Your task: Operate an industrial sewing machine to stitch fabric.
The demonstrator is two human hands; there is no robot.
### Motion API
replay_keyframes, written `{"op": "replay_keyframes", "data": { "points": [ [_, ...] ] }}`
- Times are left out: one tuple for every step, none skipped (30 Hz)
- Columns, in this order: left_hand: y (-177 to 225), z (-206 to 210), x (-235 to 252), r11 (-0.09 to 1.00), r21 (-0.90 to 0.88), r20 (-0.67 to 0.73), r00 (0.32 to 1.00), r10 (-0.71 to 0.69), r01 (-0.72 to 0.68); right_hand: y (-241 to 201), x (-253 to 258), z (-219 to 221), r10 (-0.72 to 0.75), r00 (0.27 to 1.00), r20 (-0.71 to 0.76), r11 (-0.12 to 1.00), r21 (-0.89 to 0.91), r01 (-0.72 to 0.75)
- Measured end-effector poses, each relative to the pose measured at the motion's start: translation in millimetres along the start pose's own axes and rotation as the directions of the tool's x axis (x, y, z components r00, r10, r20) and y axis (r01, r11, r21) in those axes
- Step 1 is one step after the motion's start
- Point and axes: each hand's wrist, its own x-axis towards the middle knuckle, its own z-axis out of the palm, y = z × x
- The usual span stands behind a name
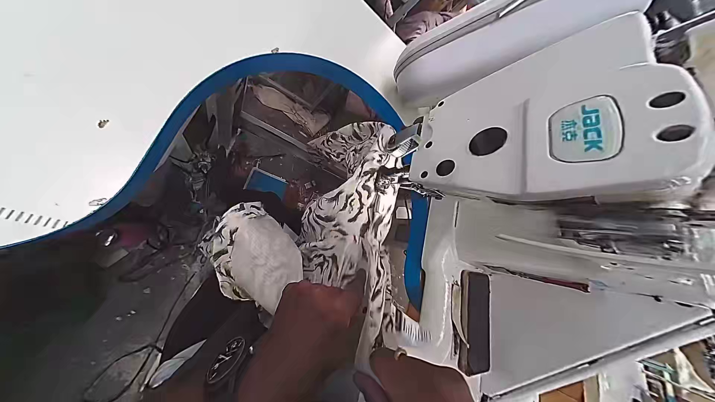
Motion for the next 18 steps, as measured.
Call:
{"op": "replay_keyframes", "data": {
  "points": [
    [-2.0,-4.0,4.3,0.999,-0.050,0.080,0.997,0.019,-0.015,-1.8,3.5,0.4,-0.049,0.999,0.007,0.999,0.004,0.049],
    [-4.9,-10.8,11.3,0.990,-0.141,0.203,0.979,0.022,0.007,-3.0,9.1,1.7,-0.080,0.997,0.011,0.996,-0.023,0.080],
    [-11.9,-16.1,19.7,0.971,-0.233,0.312,0.950,0.025,0.051,-3.2,15.3,4.0,-0.100,0.995,0.008,0.993,-0.064,0.100],
    [-21.8,-18.7,28.8,0.938,-0.331,0.390,0.920,0.034,0.105,-2.8,21.2,5.8,-0.113,0.994,0.002,0.988,-0.108,0.112],
    [-33.1,-17.3,36.7,0.891,-0.426,0.427,0.903,0.048,0.154,-1.9,26.6,7.7,-0.121,0.993,-0.009,0.982,-0.144,0.118],
    [-42.0,-13.6,42.8,0.834,-0.512,0.445,0.894,0.053,0.205,-0.3,31.3,10.3,-0.131,0.991,-0.024,0.976,-0.181,0.124],
    [-46.9,-8.6,47.8,0.774,-0.583,0.441,0.897,0.044,0.249,3.0,36.8,12.9,-0.148,0.988,-0.047,0.968,-0.212,0.134],
    [-48.9,-4.0,51.7,0.722,-0.632,0.425,0.905,0.020,0.281,6.1,43.4,14.2,-0.158,0.985,-0.069,0.965,-0.223,0.139],
    [-48.4,0.9,54.1,0.681,-0.669,0.393,0.919,-0.018,0.299,10.0,49.6,15.4,-0.163,0.982,-0.095,0.966,-0.216,0.140],
    [-45.9,6.2,55.4,0.656,-0.691,0.344,0.936,-0.071,0.304,15.0,55.1,16.0,-0.162,0.980,-0.113,0.973,-0.185,0.140],
    [-42.1,11.0,55.3,0.646,-0.704,0.278,0.951,-0.132,0.296,20.1,57.7,15.7,-0.147,0.982,-0.121,0.983,-0.132,0.130],
    [-37.1,13.8,54.2,0.661,-0.694,0.204,0.959,-0.199,0.285,26.0,56.1,17.0,-0.132,0.979,-0.155,0.988,-0.096,0.118],
    [-30.8,12.8,52.7,0.711,-0.641,0.132,0.955,-0.267,0.287,30.8,48.7,15.5,-0.105,0.977,-0.184,0.993,-0.074,0.092],
    [-26.5,6.8,49.6,0.771,-0.557,0.076,0.943,-0.324,0.309,32.9,34.4,10.2,-0.038,0.985,-0.166,0.998,-0.062,0.028],
    [-26.8,-1.6,47.1,0.822,-0.455,0.053,0.931,-0.361,0.344,35.2,19.0,3.4,0.043,0.993,-0.113,0.997,-0.061,-0.050],
    [-33.4,-11.8,44.0,0.850,-0.360,0.083,0.920,-0.382,0.385,39.5,4.9,0.8,0.126,0.992,-0.027,0.991,-0.046,-0.127],
    [-45.9,-22.3,42.9,0.860,-0.288,0.173,0.906,-0.386,0.421,46.5,-3.5,4.5,0.203,0.976,0.074,0.979,-0.035,-0.200],
    [-63.8,-30.3,45.2,0.873,-0.238,0.287,0.889,-0.356,0.426,55.7,-4.5,13.8,0.271,0.946,0.175,0.962,-0.020,-0.272]
  ]
}}
